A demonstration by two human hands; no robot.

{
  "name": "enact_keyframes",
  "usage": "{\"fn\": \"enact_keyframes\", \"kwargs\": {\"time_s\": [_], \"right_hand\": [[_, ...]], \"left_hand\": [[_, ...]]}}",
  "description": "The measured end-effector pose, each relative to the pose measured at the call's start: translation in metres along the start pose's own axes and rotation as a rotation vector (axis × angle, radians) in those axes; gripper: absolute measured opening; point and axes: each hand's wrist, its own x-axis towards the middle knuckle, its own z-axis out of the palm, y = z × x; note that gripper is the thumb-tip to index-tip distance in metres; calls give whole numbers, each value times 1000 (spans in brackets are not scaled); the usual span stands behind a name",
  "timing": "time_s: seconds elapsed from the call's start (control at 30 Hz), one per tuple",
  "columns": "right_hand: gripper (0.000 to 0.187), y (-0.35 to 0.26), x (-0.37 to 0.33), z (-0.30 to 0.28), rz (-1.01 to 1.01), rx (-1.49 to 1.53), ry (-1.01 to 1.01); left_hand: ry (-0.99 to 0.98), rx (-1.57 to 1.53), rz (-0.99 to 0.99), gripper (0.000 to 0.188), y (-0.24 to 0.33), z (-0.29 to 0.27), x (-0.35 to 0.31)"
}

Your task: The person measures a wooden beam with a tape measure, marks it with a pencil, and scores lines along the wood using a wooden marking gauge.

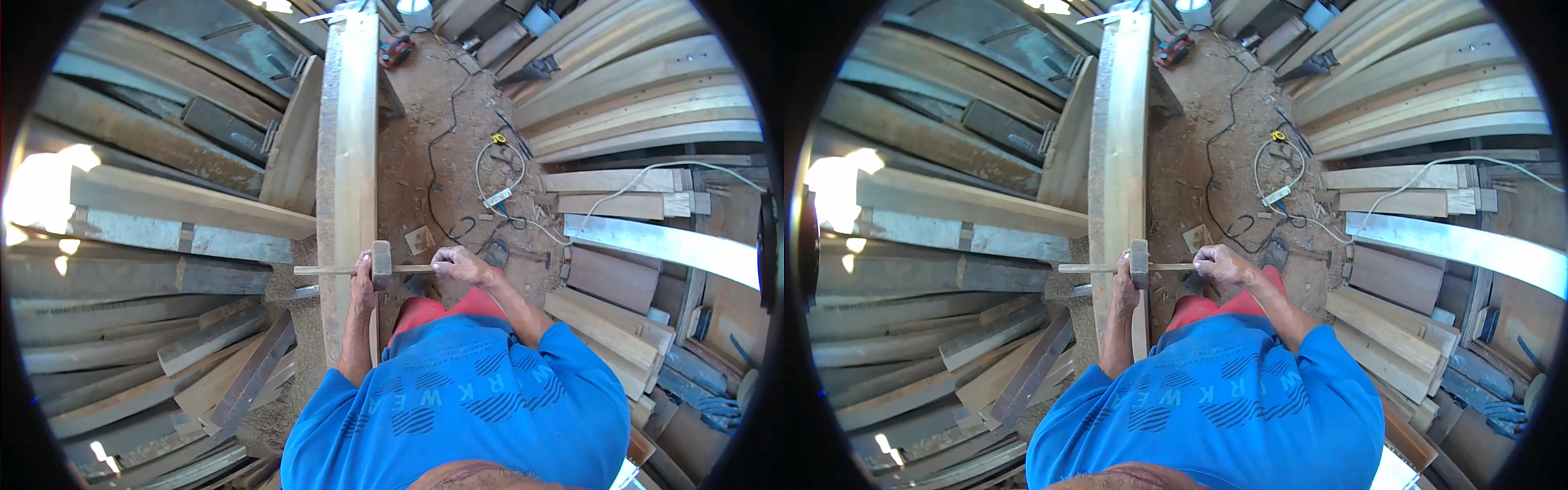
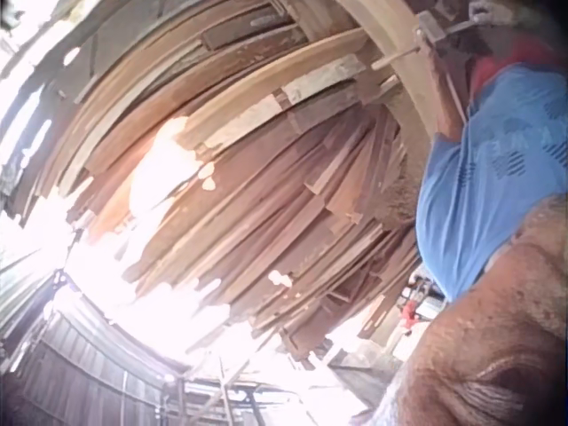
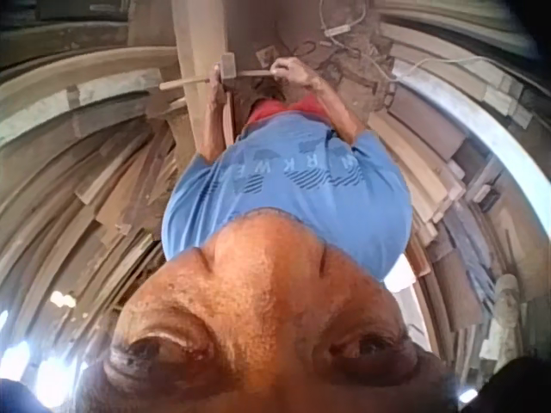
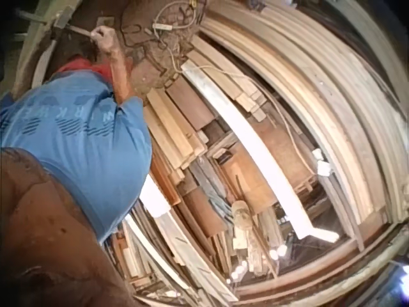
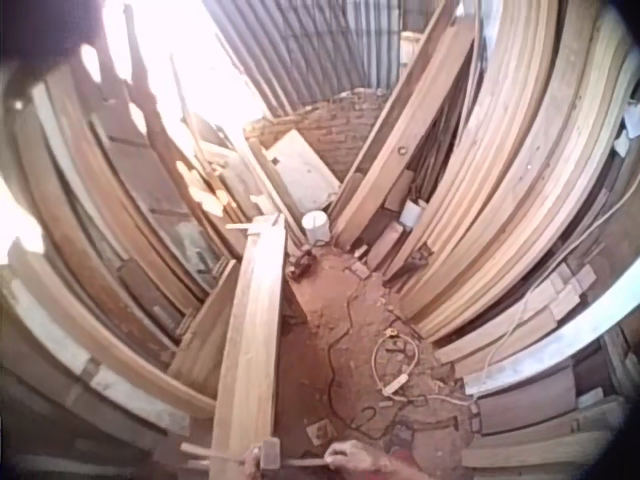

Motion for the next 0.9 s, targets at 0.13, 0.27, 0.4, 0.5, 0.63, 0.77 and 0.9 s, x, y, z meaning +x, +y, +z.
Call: {"fn": "enact_keyframes", "kwargs": {"time_s": [0.13,0.27,0.4,0.5,0.63,0.77,0.9], "right_hand": [[21,-16,25,25,-53,-66,-87],[18,-45,40,41,-58,-72,-103],[17,-78,47,33,-123,-49,-137],[17,-90,72,3,-117,-173,-181],[18,-137,116,-44,-106,-233,-291],[25,-204,216,-131,-100,-395,-329],[29,-286,363,-254,-447,-885,102]], "left_hand": [[99,-43,22,35,31,-20,-25],[124,-138,108,35,35,-45,-30],[68,-187,152,34,46,-49,-19],[63,-207,200,35,63,-39,9],[79,-200,272,36,90,-29,52],[175,-217,296,41,104,-29,114],[282,-279,271,47,116,-26,196]]}}
